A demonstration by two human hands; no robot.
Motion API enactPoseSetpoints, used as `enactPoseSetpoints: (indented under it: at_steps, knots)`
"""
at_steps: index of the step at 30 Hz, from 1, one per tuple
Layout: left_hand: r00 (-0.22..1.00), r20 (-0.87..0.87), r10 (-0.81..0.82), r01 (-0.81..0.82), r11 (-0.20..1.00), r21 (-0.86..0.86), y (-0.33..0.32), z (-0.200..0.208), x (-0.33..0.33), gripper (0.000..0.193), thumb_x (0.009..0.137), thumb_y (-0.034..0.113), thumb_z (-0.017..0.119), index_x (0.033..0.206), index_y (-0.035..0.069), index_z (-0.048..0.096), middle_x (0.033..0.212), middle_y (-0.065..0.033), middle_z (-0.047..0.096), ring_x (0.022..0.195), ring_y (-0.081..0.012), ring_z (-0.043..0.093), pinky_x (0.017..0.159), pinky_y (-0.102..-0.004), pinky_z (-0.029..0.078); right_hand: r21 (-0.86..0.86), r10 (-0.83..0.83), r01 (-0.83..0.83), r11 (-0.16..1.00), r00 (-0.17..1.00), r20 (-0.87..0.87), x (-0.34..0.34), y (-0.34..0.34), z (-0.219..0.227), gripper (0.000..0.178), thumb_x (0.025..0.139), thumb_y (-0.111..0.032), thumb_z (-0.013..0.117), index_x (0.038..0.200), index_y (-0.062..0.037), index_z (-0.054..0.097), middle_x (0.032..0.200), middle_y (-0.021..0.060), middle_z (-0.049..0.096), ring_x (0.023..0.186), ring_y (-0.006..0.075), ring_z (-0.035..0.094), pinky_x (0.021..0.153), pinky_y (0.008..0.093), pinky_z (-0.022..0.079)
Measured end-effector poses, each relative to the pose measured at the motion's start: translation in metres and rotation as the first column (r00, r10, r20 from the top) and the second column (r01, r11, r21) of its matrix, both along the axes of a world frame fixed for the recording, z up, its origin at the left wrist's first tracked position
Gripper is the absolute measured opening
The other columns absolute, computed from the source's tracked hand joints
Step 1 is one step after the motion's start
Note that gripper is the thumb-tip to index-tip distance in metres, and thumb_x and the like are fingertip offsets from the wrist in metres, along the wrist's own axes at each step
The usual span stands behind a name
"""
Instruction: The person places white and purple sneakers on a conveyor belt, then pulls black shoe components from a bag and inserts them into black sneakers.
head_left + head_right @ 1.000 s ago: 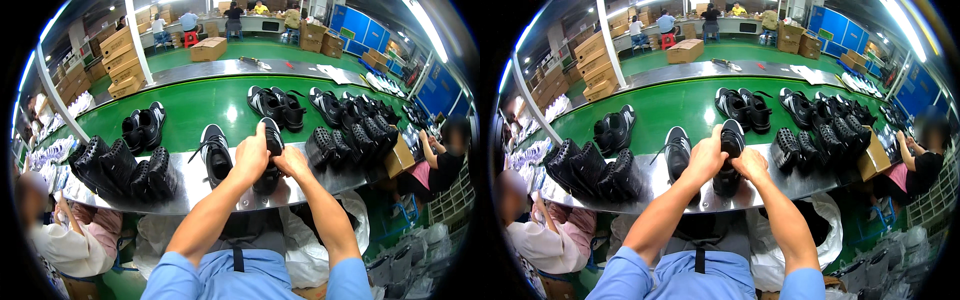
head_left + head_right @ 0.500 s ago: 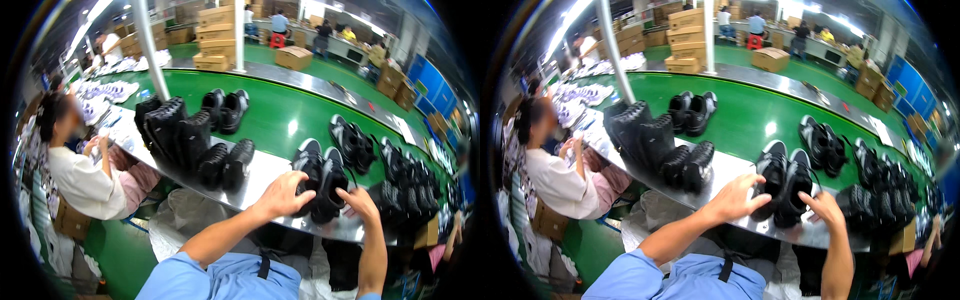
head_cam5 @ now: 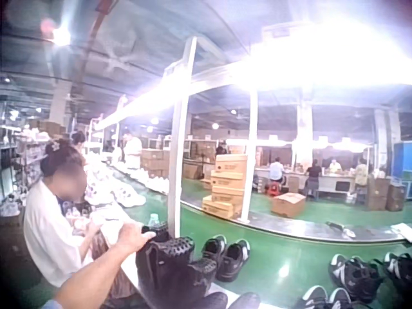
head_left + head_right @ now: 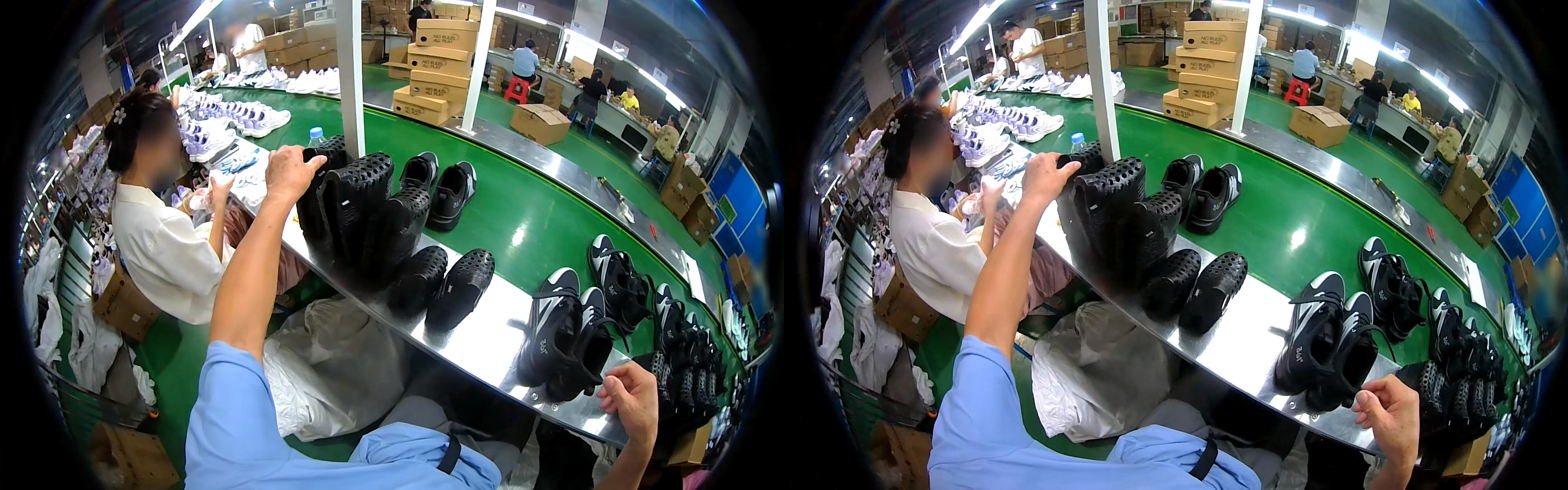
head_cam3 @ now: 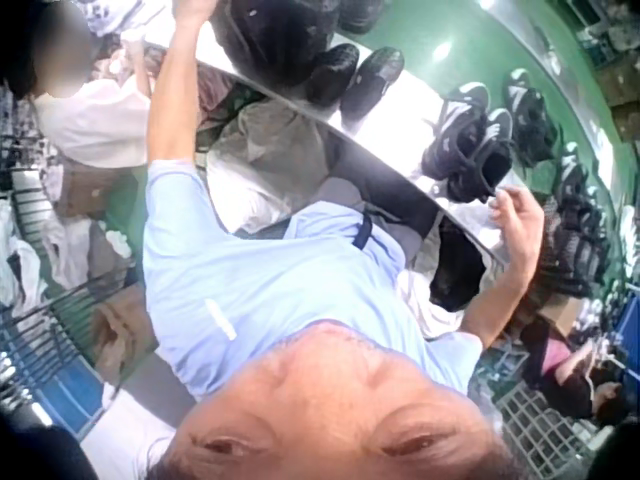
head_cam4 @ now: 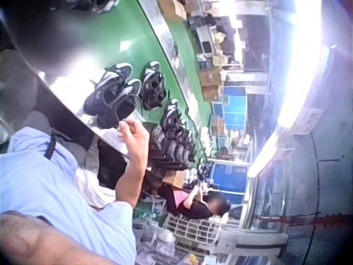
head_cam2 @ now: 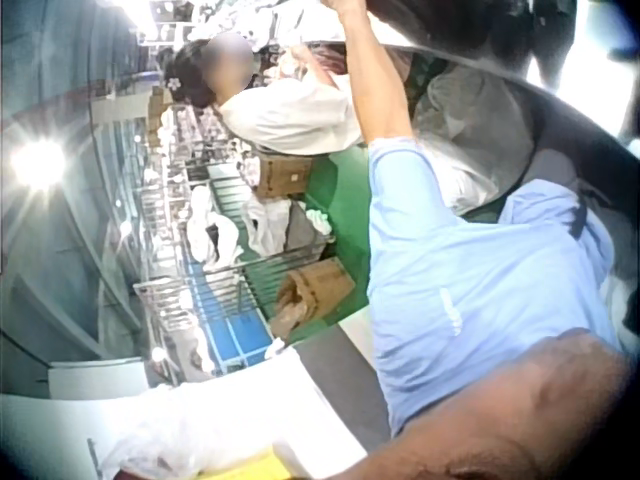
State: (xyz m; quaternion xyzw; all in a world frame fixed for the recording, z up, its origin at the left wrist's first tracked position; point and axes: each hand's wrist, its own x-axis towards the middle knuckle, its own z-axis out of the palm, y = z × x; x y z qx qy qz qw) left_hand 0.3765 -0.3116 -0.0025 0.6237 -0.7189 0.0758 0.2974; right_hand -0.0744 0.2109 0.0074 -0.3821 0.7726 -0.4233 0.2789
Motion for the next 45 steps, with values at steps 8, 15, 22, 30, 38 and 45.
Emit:
enactPoseSetpoints:
  at_steps: [8, 15, 22, 30, 38, 45]
  knots:
    - [0.952, -0.219, -0.215, -0.004, 0.704, -0.711, 0.155, 0.062, -0.033, 0.037, 0.084, 0.024, 0.086, 0.105, -0.002, 0.071, 0.103, -0.0172, 0.071, 0.097, -0.0363, 0.065, 0.089, -0.0451, 0.052, -0.176, -0.089, 0.093, 0.980, 0.996, 0.031, 0.035, -0.009, 0.010, 0.022, 0.102, -0.013, 0.065, 0.112, 0.0062, 0.064, 0.086, 0.0132, 0.074, 0.070, 0.0132, 0.070, 0.060, 0.0236, 0.055]
    - [0.450, -0.051, -0.892, 0.769, 0.416, -0.485, 0.358, -0.040, -0.190, 0.048, 0.079, 0.026, 0.087, 0.114, 0.000, 0.067, 0.111, -0.0147, 0.065, 0.097, -0.0321, 0.062, 0.086, -0.0468, 0.056, -0.442, 0.291, 0.132, 0.887, 0.583, 0.758, 0.112, -0.059, -0.053, 0.048, 0.105, -0.023, 0.063, 0.142, 0.0030, 0.048, 0.130, 0.0144, 0.063, 0.114, 0.0190, 0.065, 0.095, 0.0372, 0.058]
    - [0.039, -0.755, -0.654, 0.963, 0.227, -0.146, 0.351, -0.026, -0.240, 0.074, 0.082, 0.026, 0.086, 0.143, 0.000, 0.052, 0.125, -0.0152, 0.062, 0.112, -0.0236, 0.063, 0.091, -0.0362, 0.054, -0.191, 0.261, -0.194, 0.962, 0.456, 0.851, 0.061, -0.004, -0.042, 0.061, 0.095, -0.034, 0.073, 0.141, -0.0004, 0.052, 0.117, 0.0099, 0.067, 0.102, 0.0143, 0.065, 0.088, 0.0285, 0.053]
    - [0.096, -0.979, -0.178, 0.952, 0.305, 0.038, 0.337, -0.039, -0.301, 0.027, 0.089, 0.004, 0.072, 0.116, 0.001, 0.068, 0.090, -0.0002, 0.065, 0.077, -0.0063, 0.059, 0.072, -0.0230, 0.051, 0.141, 0.142, -0.082, 0.987, 0.860, -0.490, 0.064, 0.016, 0.014, 0.082, 0.086, -0.059, 0.079, 0.129, 0.0075, 0.058, 0.077, 0.0183, 0.071, 0.074, 0.0358, 0.074, 0.066, 0.0431, 0.057]
    - [0.163, -0.659, -0.735, 0.968, 0.247, -0.036, 0.290, -0.074, -0.362, 0.029, 0.094, 0.012, 0.074, 0.120, -0.001, 0.071, 0.110, -0.0095, 0.073, 0.097, -0.0202, 0.067, 0.087, -0.0319, 0.055, 0.195, 0.113, -0.041, 0.980, 0.919, -0.377, -0.009, 0.014, 0.022, 0.051, 0.087, -0.041, 0.079, 0.098, 0.0077, 0.070, 0.074, 0.0247, 0.069, 0.071, 0.0360, 0.073, 0.068, 0.0429, 0.057]
    - [0.119, 0.100, -0.988, 0.993, 0.121, 0.011, 0.267, -0.088, -0.386, 0.026, 0.078, 0.018, 0.078, 0.098, 0.002, 0.075, 0.104, -0.0113, 0.072, 0.105, -0.0321, 0.064, 0.096, -0.0472, 0.050, 0.544, 0.406, -0.231, 0.807, 0.885, -0.226, -0.059, -0.008, 0.037, 0.057, 0.083, -0.046, 0.082, 0.100, 0.0076, 0.074, 0.072, 0.0197, 0.067, 0.068, 0.0248, 0.064, 0.067, 0.0409, 0.051]
